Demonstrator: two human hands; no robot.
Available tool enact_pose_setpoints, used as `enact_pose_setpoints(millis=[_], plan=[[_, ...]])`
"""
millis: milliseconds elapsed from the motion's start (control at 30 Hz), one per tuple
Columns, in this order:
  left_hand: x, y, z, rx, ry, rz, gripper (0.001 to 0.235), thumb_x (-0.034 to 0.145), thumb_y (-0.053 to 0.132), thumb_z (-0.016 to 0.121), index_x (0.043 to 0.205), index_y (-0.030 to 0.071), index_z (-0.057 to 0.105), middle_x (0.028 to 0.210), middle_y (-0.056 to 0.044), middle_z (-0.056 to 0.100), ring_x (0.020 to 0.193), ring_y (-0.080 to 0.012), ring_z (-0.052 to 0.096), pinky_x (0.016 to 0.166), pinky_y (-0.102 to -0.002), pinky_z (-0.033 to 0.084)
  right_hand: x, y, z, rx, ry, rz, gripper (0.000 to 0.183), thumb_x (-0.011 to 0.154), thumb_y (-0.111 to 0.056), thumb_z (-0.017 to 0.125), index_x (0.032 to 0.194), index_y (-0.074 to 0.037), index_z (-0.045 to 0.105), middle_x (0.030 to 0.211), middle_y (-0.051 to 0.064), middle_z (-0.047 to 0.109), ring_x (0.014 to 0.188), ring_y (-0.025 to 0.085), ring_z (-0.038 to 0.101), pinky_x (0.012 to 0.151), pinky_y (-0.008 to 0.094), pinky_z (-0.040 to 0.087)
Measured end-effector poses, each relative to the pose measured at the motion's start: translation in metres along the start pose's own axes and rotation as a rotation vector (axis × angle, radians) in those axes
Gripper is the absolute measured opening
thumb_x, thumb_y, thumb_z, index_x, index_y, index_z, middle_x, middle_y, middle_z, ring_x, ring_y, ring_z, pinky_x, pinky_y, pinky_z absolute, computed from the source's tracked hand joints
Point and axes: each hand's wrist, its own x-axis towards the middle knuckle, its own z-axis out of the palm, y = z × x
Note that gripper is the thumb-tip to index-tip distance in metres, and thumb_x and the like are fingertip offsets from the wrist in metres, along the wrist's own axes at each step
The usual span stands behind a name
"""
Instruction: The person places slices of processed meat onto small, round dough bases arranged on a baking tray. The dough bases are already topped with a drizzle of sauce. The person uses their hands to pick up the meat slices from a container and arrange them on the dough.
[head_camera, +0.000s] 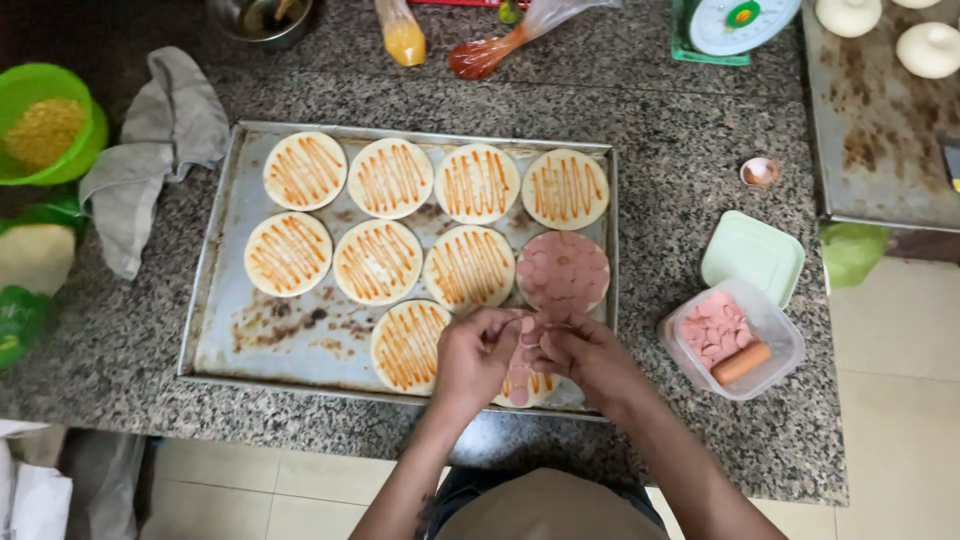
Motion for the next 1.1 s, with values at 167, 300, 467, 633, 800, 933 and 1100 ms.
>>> enact_pose_setpoints(millis=[167,300,467,633,800,933,1100], plan=[[-0.006,-0.010,-0.017,-0.053,-0.039,-0.094,0.010,0.103,0.017,0.092,0.109,0.017,0.100,0.084,-0.009,0.087,0.079,-0.0201,0.080,0.073,-0.040,0.063,-0.006,0.002,0.033,-0.206,0.039,-0.035,0.026,0.121,-0.016,0.075,0.132,0.006,0.085,0.094,0.018,0.079,0.074,0.027,0.080,0.064,0.038,0.068],[-0.021,0.036,-0.054,0.059,-0.117,0.223,0.037,0.113,0.003,0.073,0.145,0.012,0.090,0.134,-0.020,0.093,0.125,-0.0511,0.085,0.106,-0.059,0.066,0.014,0.038,0.023,-0.206,0.039,0.026,0.024,0.118,-0.015,0.076,0.106,0.005,0.084,0.074,0.019,0.070,0.050,0.026,0.060,0.042,0.039,0.045],[-0.037,0.003,-0.060,0.239,-0.148,0.437,0.017,0.117,0.015,0.075,0.128,0.008,0.086,0.124,-0.015,0.081,0.115,-0.0415,0.076,0.101,-0.053,0.056,-0.014,0.015,0.051,-0.174,-0.049,0.246,0.035,0.122,-0.034,0.076,0.099,-0.007,0.075,0.072,0.002,0.056,0.059,0.013,0.046,0.061,0.035,0.040],[-0.030,-0.039,-0.064,0.307,-0.107,0.381,0.012,0.113,0.014,0.079,0.113,0.005,0.087,0.106,-0.012,0.081,0.101,-0.0357,0.074,0.101,-0.052,0.056,-0.025,0.000,0.065,-0.168,0.007,0.288,0.040,0.127,-0.037,0.068,0.108,-0.007,0.086,0.094,0.011,0.085,0.072,0.022,0.066,0.073,0.037,0.052],[-0.017,-0.076,-0.054,0.452,0.029,0.114,0.011,0.106,0.026,0.088,0.105,0.016,0.092,0.095,-0.017,0.080,0.108,-0.0479,0.082,0.103,-0.059,0.062,-0.033,-0.019,0.063,-0.066,0.143,0.104,0.041,0.110,-0.002,0.076,0.147,0.016,0.075,0.112,0.023,0.082,0.100,0.033,0.086,0.090,0.044,0.069],[-0.009,-0.054,-0.045,0.476,-0.129,0.166,0.015,0.110,0.030,0.083,0.110,0.018,0.092,0.099,-0.014,0.082,0.109,-0.0446,0.082,0.102,-0.058,0.061,-0.005,0.015,0.014,-0.034,0.159,0.127,0.025,0.123,-0.013,0.067,0.140,0.003,0.076,0.081,0.008,0.062,0.066,0.026,0.068,0.060,0.037,0.056],[0.000,-0.069,-0.037,0.755,-0.156,0.278,0.017,0.109,0.032,0.080,0.112,0.019,0.091,0.106,-0.009,0.084,0.113,-0.0347,0.080,0.110,-0.053,0.052,-0.023,-0.009,0.039,-0.078,0.174,0.109,0.031,0.128,-0.023,0.050,0.137,-0.003,0.073,0.069,0.000,0.033,0.050,0.013,0.031,0.048,0.030,0.024]])
